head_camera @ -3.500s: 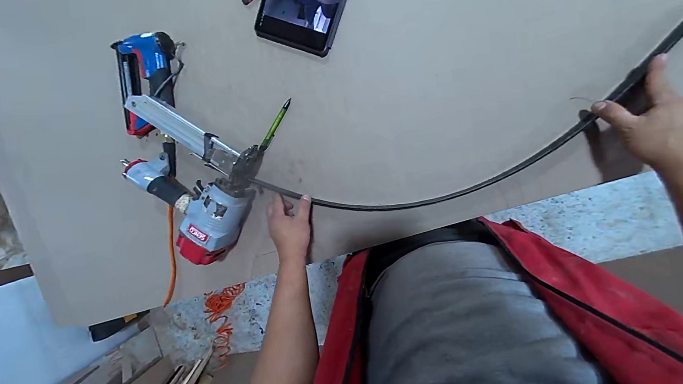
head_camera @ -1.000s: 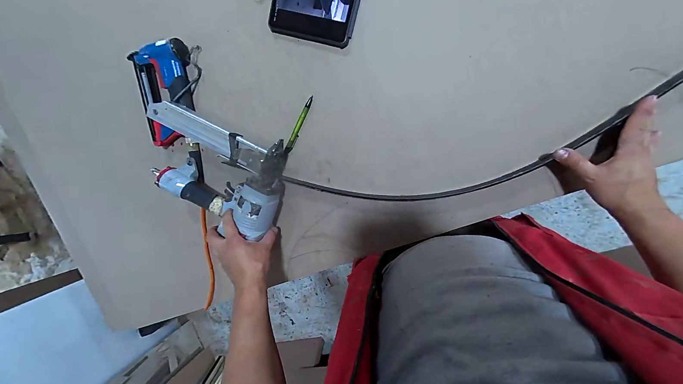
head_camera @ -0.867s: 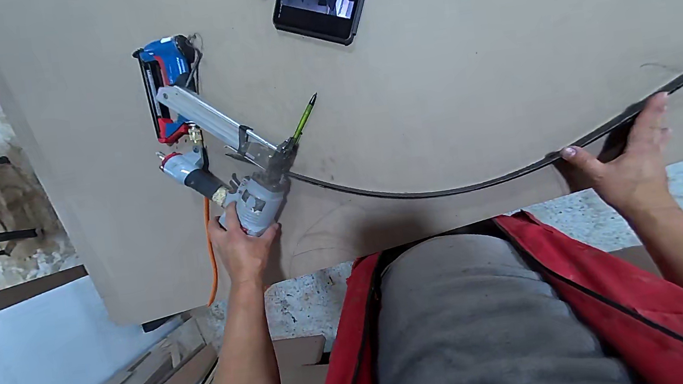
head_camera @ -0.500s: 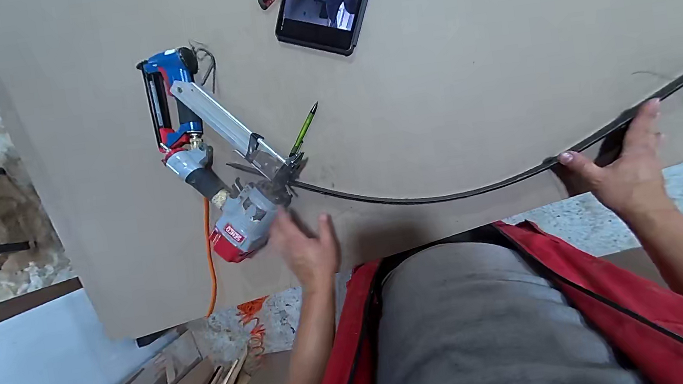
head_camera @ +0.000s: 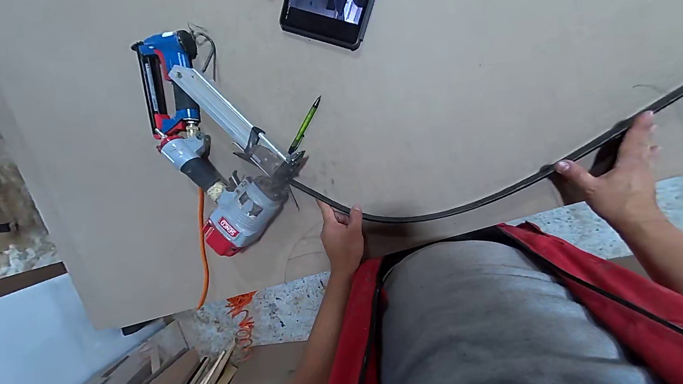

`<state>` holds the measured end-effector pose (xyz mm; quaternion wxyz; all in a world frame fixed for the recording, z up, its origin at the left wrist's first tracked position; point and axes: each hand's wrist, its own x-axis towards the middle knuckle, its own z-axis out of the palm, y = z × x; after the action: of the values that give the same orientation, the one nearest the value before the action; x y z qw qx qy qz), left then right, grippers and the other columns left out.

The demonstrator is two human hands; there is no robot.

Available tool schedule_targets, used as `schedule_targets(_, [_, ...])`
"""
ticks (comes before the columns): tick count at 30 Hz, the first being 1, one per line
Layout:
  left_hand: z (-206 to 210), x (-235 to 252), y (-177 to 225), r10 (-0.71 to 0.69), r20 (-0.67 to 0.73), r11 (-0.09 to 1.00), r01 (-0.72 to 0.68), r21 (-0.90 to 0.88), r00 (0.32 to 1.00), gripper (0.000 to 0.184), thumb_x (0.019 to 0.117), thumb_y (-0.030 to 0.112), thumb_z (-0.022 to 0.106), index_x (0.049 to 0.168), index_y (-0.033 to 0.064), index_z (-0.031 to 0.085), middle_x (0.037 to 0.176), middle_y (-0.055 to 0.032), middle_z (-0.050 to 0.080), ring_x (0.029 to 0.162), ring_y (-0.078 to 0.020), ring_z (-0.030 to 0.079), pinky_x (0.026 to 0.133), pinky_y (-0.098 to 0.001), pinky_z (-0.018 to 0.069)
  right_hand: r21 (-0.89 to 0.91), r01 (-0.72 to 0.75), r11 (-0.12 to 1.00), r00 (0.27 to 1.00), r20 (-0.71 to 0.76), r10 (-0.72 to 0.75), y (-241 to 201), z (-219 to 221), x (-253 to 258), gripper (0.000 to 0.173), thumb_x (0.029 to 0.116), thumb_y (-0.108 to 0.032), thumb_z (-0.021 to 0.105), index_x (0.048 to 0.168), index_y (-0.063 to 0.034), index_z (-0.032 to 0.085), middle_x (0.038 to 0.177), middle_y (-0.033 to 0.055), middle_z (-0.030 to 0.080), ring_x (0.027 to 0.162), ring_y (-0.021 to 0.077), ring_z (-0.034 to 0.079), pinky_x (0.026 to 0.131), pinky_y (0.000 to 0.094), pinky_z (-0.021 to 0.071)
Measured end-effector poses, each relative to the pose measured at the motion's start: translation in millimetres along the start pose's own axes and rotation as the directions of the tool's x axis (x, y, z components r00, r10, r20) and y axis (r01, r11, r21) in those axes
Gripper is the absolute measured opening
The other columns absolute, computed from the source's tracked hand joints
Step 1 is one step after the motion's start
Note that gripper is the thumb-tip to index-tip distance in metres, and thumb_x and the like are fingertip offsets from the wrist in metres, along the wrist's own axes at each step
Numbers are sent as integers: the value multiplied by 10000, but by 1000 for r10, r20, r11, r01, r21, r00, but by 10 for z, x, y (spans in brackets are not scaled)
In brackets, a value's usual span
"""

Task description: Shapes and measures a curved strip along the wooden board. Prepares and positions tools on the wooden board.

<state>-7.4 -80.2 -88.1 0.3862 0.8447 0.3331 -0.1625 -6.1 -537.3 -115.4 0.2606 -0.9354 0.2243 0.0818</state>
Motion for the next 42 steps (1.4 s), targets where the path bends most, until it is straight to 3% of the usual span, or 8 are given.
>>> schedule_targets(17, [21, -137, -161, 27, 100, 990, -40, 133, 995, 906, 953, 417, 670, 1648, 103, 178, 761, -55, 651, 711, -239, 653, 745, -498, 574, -93, 87, 992, 996, 23, -85, -110, -223, -61, 1355, 709, -785, 701, 1654, -38, 80, 1694, 295, 72, 1562, 491, 113, 1227, 694, 166])
schedule_targets(21, [18, -143, -132, 3, 102, 996, -12, 84, 995, 893, 969, 400, 655, 1647, 99, 159, 762, -65, 648, 693, -242, 647, 724, -499, 578, -226, 311, 923, 950, 74, -302, -601, -207, -205, 1061, 879, -664, 615, 1612, 15, 259, 1665, 343, 135, 1537, 548, 140, 1192, 768, 138])
schedule_targets(25, [35, -140, -133, 1, 115, 999, -7, 52, 993, 907, 970, 400, 660, 1655, 119, 137, 733, -58, 627, 662, -236, 626, 695, -491, 574, 32, 718, 695, 613, 446, -653, -1554, 307, -256, 458, 1017, -491, 558, 1335, -184, 677, 1273, 69, 704, 1191, 253, 670, 1007, 520, 553])
schedule_targets(30, [29, -133, -154, 18, 122, 999, -21, 25, 992, 910, 971, 408, 658, 1660, 124, 135, 734, -41, 607, 669, -221, 617, 707, -472, 573, 209, 869, 448, 54, 860, -507, -2583, 1118, -471, 512, 1007, -637, 478, 1069, -173, 685, 929, 45, 704, 898, 245, 694, 786, 511, 558])
schedule_targets(34, [-198, -141, -160, 19, 171, 1000, -19, -2, 985, 829, 1002, 453, 626, 1656, 174, 200, 806, -33, 681, 728, -191, 676, 752, -449, 596, 181, 914, 364, -22, 915, -402, -2702, 1356, -571, 447, 1068, -464, 397, 1067, -132, 696, 970, 110, 708, 964, 318, 692, 824, 549, 542])
schedule_targets(37, [-910, -141, -244, 73, -182, 994, -57, 90, 981, 619, 987, 434, 657, 1514, 139, 519, 1221, -136, 708, 1096, -261, 697, 975, -516, 564, 203, 907, 370, -45, 918, -393, -2716, 1351, -526, 459, 1067, -470, 380, 1042, -146, 704, 963, 101, 714, 961, 312, 691, 824, 554, 533])
schedule_targets(40, [-1679, 206, -550, 80, -490, 992, -21, 125, 868, 955, 820, 465, 843, 1574, 78, 403, 1561, -267, 407, 1425, -459, 411, 1142, -657, 361, 217, 894, 393, -70, 932, -356, -2736, 1302, -488, 502, 1082, -504, 355, 1062, -129, 688, 973, 125, 712, 980, 337, 686, 849, 577, 519])
schedule_targets(42, [-1933, 481, -679, 64, -412, 979, 24, 205, 909, 1208, 692, 514, 931, 1637, 157, 269, 1640, -234, 285, 1452, -465, 372, 1130, -671, 382, 226, 890, 395, -84, 934, -346, -2742, 1284, -477, 512, 1082, -517, 352, 1056, -123, 678, 957, 130, 705, 970, 345, 684, 850, 584, 516])
